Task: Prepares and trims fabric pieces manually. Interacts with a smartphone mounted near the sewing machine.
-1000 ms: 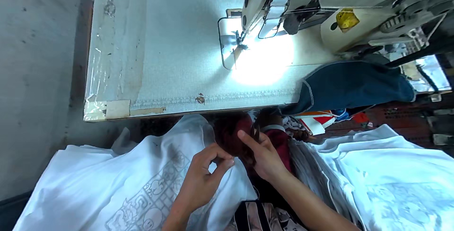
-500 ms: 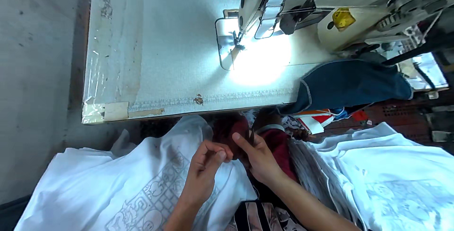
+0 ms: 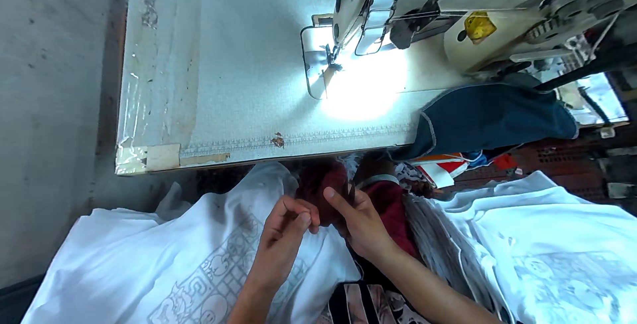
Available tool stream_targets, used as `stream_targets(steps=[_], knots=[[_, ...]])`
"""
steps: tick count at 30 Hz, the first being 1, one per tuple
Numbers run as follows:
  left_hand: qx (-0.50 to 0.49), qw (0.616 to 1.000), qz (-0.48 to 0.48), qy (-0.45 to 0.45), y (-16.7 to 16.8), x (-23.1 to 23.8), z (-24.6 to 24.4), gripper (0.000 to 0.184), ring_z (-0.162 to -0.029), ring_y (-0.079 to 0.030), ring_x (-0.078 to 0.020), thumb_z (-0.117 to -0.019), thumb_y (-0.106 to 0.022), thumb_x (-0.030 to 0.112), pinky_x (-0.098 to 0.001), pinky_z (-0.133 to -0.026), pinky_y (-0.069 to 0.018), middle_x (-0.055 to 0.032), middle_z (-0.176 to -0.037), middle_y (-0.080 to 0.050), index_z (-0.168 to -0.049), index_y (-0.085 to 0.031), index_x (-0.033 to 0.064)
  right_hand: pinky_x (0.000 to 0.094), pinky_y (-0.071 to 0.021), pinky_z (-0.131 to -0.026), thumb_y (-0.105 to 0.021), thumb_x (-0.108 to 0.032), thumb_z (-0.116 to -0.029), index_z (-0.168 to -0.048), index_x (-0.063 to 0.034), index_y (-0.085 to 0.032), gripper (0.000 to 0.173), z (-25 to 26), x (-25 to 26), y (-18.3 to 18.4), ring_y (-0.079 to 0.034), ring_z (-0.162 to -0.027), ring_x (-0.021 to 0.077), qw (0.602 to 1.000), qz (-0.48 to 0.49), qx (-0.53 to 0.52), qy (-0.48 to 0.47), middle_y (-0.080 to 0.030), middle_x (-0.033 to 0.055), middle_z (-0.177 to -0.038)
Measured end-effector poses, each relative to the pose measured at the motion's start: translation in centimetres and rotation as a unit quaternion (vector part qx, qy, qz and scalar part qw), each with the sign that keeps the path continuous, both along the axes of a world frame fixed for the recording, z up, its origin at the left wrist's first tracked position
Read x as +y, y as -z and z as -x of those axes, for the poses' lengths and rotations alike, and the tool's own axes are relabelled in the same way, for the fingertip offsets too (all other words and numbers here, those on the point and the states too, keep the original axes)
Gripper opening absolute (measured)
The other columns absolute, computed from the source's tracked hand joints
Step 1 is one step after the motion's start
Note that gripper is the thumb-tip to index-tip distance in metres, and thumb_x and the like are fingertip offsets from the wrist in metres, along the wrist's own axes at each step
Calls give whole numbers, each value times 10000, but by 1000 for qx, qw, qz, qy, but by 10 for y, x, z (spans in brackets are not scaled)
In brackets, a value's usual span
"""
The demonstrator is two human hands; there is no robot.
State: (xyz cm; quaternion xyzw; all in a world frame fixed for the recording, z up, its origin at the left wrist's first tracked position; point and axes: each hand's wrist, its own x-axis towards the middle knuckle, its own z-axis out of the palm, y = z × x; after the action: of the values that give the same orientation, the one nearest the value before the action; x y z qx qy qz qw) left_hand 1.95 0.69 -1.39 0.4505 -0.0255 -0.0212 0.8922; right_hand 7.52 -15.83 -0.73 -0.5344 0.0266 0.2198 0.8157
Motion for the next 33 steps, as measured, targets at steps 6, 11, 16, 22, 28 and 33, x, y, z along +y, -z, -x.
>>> stream_targets(steps=[6,11,16,22,28,33], knots=[[-25,991,-109,-69,2,-1,0,100,-1126,-624,-185,-1054,-554,208,-362,-924,-561,-51,-1274,-609,-1076,-636,155,192,-463,-516,-605,-227,-1050,-997,-57,-694,199,-6,-6,1,-543,-579,42,998,51,-25,-25,-659,12,-784],[-15,996,-34,-85,0,-5,-1,104,-980,-677,-176,-1069,-520,186,-343,-852,-585,-65,-1096,-669,-1093,-603,128,201,-530,-665,-577,-179,-1060,-966,-34,-687,205,-4,-9,3,-611,-719,30,973,124,-190,-48,-658,-14,-818],[-14,985,-138,-104,0,1,-1,99,-869,-666,-141,-1068,-523,154,-322,-805,-593,-37,-978,-652,-1110,-590,95,191,-522,-691,-580,-181,-1057,-932,-14,-698,239,-5,-11,3,-597,-761,28,945,175,-267,-69,-650,15,-862],[-62,886,-439,-138,-8,7,0,232,-830,-665,-87,-961,-714,185,-255,-735,-601,-12,-963,-667,-1135,-681,35,151,-439,-576,-546,-202,-1076,-865,-60,-648,273,-8,-16,-3,-507,-626,-15,946,189,-251,-74,-562,-48,-726],[-63,790,-586,-166,-12,3,1,428,-788,-571,-9,-891,-783,407,-138,-703,-495,-4,-882,-610,-1084,-711,31,155,-457,-612,-566,-192,-1064,-872,-36,-667,267,-8,-16,-3,-534,-671,-4,933,210,-283,-68,-602,-17,-774],[-85,722,-665,-171,-10,-8,-3,457,-913,-621,-176,-802,-813,391,-267,-808,-541,-122,-986,-629,-1023,-663,21,171,-495,-643,-587,-234,-1054,-905,-42,-709,273,-1,-11,-10,-583,-701,17,892,293,-337,-74,-653,12,-790]])
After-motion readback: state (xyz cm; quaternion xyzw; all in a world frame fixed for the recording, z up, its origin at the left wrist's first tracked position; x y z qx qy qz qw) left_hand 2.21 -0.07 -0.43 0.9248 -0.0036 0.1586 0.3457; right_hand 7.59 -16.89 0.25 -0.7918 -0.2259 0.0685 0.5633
